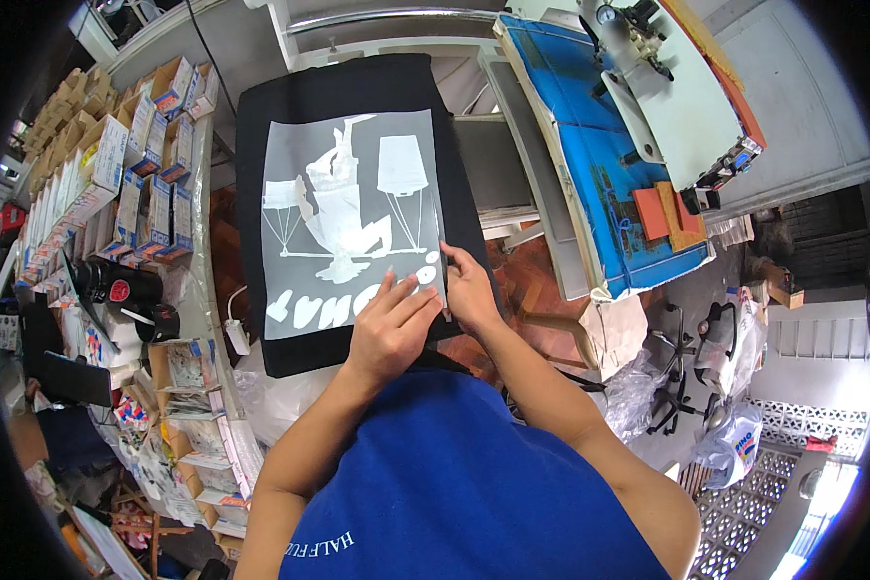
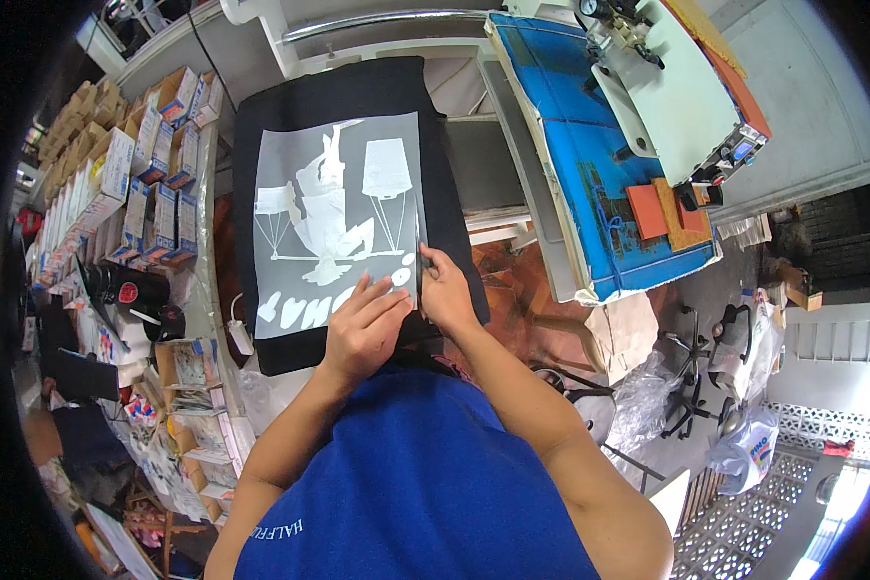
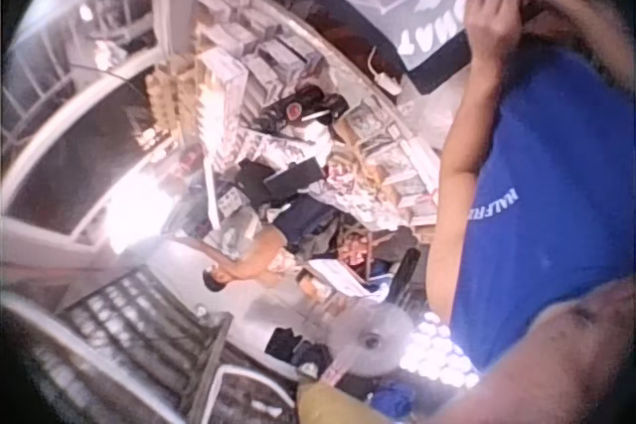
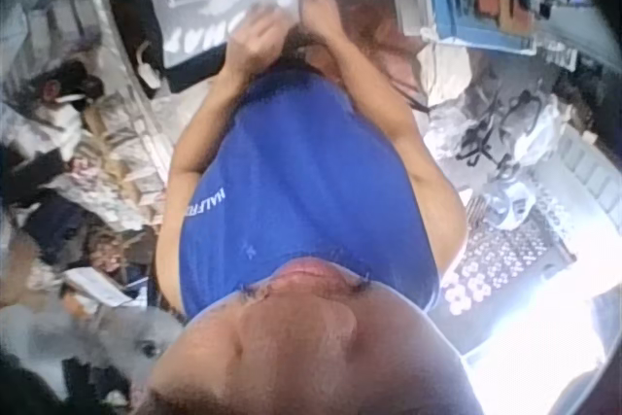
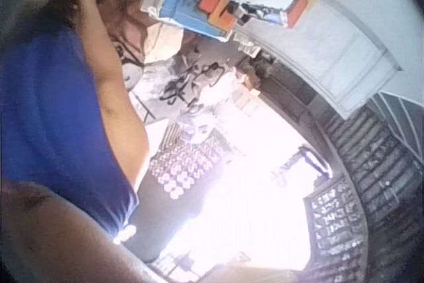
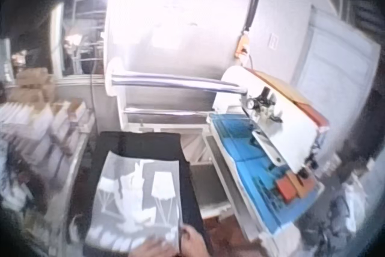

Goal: The person places a black t-shirt on a heat press, aligns a printed transfer sheet, and operates the press to apply the design. They then remove the t-shirt, place it on a table, and repeat the process with another shirt.

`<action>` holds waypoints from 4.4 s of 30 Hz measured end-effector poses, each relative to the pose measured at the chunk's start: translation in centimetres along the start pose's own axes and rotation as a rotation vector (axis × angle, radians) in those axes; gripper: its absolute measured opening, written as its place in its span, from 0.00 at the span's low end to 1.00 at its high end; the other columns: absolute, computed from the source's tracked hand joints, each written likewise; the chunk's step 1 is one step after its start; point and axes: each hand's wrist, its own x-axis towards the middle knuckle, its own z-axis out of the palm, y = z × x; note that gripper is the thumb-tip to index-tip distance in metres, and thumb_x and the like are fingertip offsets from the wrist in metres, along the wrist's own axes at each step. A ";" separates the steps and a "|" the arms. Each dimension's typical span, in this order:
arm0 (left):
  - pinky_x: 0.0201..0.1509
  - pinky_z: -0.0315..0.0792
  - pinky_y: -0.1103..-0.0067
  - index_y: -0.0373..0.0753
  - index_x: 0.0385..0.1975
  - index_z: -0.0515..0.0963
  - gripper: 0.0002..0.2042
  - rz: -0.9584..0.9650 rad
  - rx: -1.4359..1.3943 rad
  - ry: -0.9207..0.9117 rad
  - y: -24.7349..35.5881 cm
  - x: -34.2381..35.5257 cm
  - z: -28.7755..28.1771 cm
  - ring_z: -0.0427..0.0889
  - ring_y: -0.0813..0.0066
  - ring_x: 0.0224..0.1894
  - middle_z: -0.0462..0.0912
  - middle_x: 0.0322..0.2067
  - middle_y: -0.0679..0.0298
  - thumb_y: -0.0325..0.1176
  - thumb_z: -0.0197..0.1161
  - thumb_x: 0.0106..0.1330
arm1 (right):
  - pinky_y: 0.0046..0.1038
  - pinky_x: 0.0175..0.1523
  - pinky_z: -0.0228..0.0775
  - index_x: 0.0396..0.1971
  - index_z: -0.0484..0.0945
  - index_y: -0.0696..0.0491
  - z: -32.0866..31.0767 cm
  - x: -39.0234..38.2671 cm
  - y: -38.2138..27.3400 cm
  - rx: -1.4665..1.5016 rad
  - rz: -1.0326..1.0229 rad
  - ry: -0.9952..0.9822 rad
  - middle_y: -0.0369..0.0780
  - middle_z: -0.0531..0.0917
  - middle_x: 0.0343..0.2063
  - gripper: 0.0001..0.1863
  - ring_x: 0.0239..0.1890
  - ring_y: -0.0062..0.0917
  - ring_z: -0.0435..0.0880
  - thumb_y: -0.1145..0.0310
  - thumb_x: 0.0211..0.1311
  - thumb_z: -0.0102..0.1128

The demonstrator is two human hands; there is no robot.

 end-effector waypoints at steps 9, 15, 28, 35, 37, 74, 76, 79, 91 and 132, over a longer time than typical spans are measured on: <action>0.61 0.75 0.51 0.39 0.36 0.85 0.09 0.036 0.007 0.001 0.9 -1.0 -1.9 0.85 0.55 0.50 0.87 0.42 0.62 0.24 0.66 0.54 | 0.21 0.16 0.59 0.63 0.72 0.56 0.4 3.6 -1.6 0.080 0.043 0.003 0.36 0.79 0.24 0.22 0.17 0.16 0.72 0.72 0.70 0.51; 0.63 0.73 0.51 0.37 0.36 0.84 0.09 0.054 -0.018 -0.019 3.0 -2.0 -4.5 0.85 0.55 0.51 0.86 0.42 0.62 0.25 0.65 0.56 | 0.24 0.17 0.60 0.63 0.71 0.55 0.3 10.0 -2.6 0.023 -0.031 0.004 0.37 0.78 0.23 0.23 0.18 0.20 0.76 0.65 0.71 0.55; 0.69 0.63 0.52 0.41 0.46 0.82 0.17 -0.045 0.267 -0.220 -1.6 0.3 6.2 0.77 0.60 0.52 0.81 0.37 0.64 0.34 0.69 0.57 | 0.24 0.40 0.79 0.55 0.81 0.52 -16.8 5.5 -24.9 -0.769 -1.002 0.576 0.40 0.88 0.39 0.15 0.34 0.20 0.85 0.68 0.71 0.61; 0.43 0.76 0.72 0.39 0.35 0.85 0.08 -0.186 -0.176 0.228 -1.8 -2.6 -1.7 0.82 0.62 0.39 0.84 0.36 0.60 0.23 0.66 0.55 | 0.38 0.55 0.73 0.51 0.83 0.48 -41.2 5.8 -38.9 -1.449 -0.538 1.099 0.46 0.85 0.48 0.22 0.51 0.42 0.83 0.50 0.64 0.61; 0.40 0.76 0.78 0.37 0.36 0.85 0.06 -0.646 -0.184 0.577 -4.6 -9.4 -6.0 0.82 0.73 0.34 0.85 0.33 0.62 0.23 0.68 0.59 | 0.39 0.49 0.76 0.45 0.85 0.52 -48.6 10.1 -37.9 -1.626 -0.616 1.018 0.49 0.87 0.37 0.22 0.44 0.44 0.86 0.50 0.63 0.60; 0.35 0.77 0.78 0.35 0.33 0.86 0.10 -0.859 -0.255 -0.466 -4.1 -12.3 -30.0 0.87 0.67 0.28 0.87 0.27 0.57 0.18 0.66 0.51 | 0.44 0.74 0.54 0.62 0.70 0.60 0.3 11.1 -5.2 -1.051 -0.932 0.067 0.53 0.67 0.67 0.33 0.71 0.48 0.63 0.48 0.71 0.52; 0.35 0.75 0.78 0.35 0.31 0.87 0.11 -0.844 -0.260 -0.359 -3.2 -7.6 -33.5 0.86 0.67 0.27 0.87 0.26 0.57 0.17 0.66 0.47 | 0.46 0.76 0.49 0.67 0.65 0.61 0.5 12.3 -3.4 -1.226 -0.933 0.011 0.54 0.61 0.71 0.38 0.74 0.50 0.56 0.44 0.72 0.47; 0.33 0.73 0.77 0.34 0.30 0.87 0.12 -0.653 0.066 -0.342 -0.4 -4.2 -37.5 0.85 0.66 0.26 0.86 0.25 0.56 0.17 0.66 0.44 | 0.49 0.76 0.48 0.59 0.74 0.62 -2.9 0.4 -1.4 -1.377 -0.933 -0.539 0.57 0.68 0.66 0.38 0.72 0.48 0.62 0.40 0.68 0.49; 0.29 0.74 0.77 0.34 0.31 0.85 0.09 -0.685 -0.178 -0.968 -3.8 7.4 -39.5 0.86 0.67 0.26 0.84 0.23 0.57 0.29 0.72 0.51 | 0.36 0.47 0.78 0.43 0.83 0.57 -3.5 -0.5 -10.7 -0.703 -0.834 0.122 0.46 0.86 0.39 0.13 0.41 0.40 0.86 0.66 0.62 0.66; 0.36 0.77 0.68 0.30 0.28 0.86 0.11 -0.439 -1.120 -0.810 -8.5 6.1 -34.0 0.86 0.58 0.27 0.86 0.25 0.52 0.34 0.68 0.65 | 0.49 0.72 0.56 0.53 0.80 0.54 8.0 -4.9 -2.1 0.218 -0.528 -1.008 0.46 0.82 0.56 0.29 0.63 0.43 0.76 0.60 0.51 0.78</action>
